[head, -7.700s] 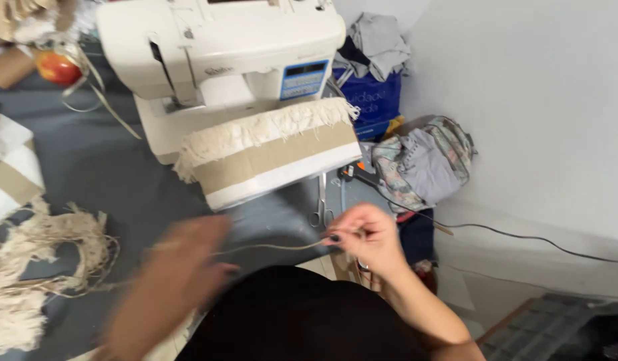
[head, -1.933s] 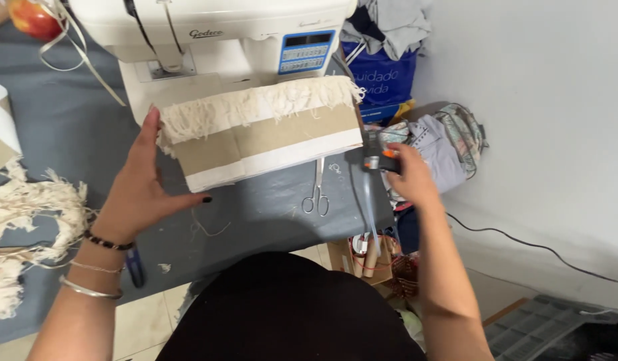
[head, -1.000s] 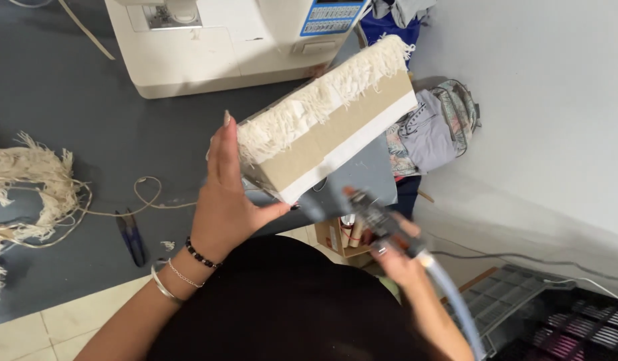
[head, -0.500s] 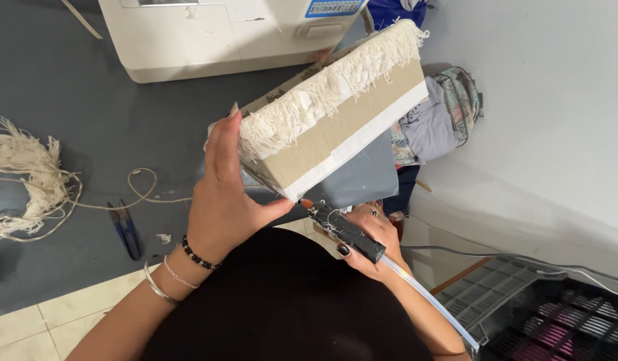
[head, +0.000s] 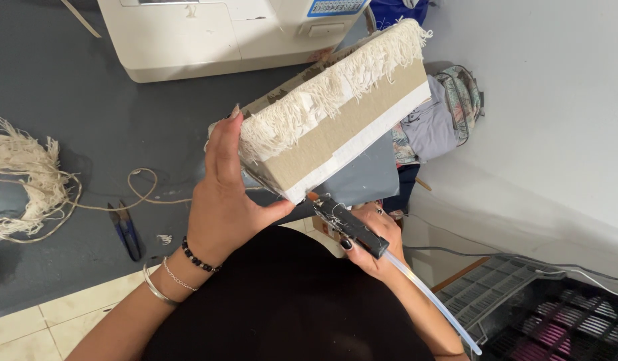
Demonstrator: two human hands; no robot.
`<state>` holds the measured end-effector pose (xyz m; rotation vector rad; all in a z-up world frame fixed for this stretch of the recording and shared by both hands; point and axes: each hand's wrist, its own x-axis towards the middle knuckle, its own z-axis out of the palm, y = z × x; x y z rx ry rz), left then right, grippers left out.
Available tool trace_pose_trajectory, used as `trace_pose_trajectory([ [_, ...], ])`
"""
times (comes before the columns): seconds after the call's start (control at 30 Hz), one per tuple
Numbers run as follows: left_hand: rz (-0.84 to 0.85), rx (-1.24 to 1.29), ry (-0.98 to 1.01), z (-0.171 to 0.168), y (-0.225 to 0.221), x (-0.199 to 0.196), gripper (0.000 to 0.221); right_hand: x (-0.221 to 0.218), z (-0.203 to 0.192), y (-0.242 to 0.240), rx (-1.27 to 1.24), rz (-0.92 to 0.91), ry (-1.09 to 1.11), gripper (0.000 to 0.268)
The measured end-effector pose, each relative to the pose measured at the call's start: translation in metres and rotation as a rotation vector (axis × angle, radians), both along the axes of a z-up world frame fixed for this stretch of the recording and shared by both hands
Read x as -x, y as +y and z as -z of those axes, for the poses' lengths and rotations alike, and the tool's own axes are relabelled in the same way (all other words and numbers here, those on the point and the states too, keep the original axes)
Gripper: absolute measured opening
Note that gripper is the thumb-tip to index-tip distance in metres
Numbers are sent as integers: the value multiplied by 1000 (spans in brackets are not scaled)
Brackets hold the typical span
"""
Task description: Decorating a cardboard box with fabric fringe and twine using a hot glue gun and scissors
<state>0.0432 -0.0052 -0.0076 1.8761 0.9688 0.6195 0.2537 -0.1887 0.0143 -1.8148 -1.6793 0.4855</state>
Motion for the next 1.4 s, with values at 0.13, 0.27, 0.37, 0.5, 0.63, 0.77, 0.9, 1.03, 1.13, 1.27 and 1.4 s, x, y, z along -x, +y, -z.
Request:
trace_pose_trajectory([
  [0.13, -22, -15, -12, 0, -2, -1, 128, 1, 2, 4, -74, -95, -20, 42],
  [0.27, -35, 4, -3, 0, -1, -2, 129, -1, 0, 4, -72, -123, -26, 41],
  [0.37, -30, 25, -4, -2, -1, -1, 131, -2, 0, -1, -37, -79, -21, 40],
  [0.5, -27, 8, -20, -1, -1, -1, 130, -1, 2, -1, -27, -1, 5, 43],
  [0.63, -33, -34, 14, 2, -3, -2, 133, 3, 1, 5, -62, -100, -42, 40],
  [0.77, -51, -7, 9, -6, -1, -2, 129, 2, -2, 5, -63, -106, -58, 40],
  [0.9, -25, 35, 19, -3, -1, -1, 131, 3, 1, 1, -58, -4, -15, 40],
  [1.03, -23, -42, 14, 0, -3, -1, 129, 1, 5, 0, -53, -90, -44, 38],
  [1.13, -37, 64, 31, -9, -1, -2, 130, 0, 2, 2, -84, -32, -53, 40],
  [1.27, -34, 59, 26, -6, -2, -2, 128, -1, 5, -4, -36, 96, -18, 39],
  [1.4, -38, 20, 15, -3, -2, -3, 129, -1, 8, -3, -62, 45, -31, 36],
])
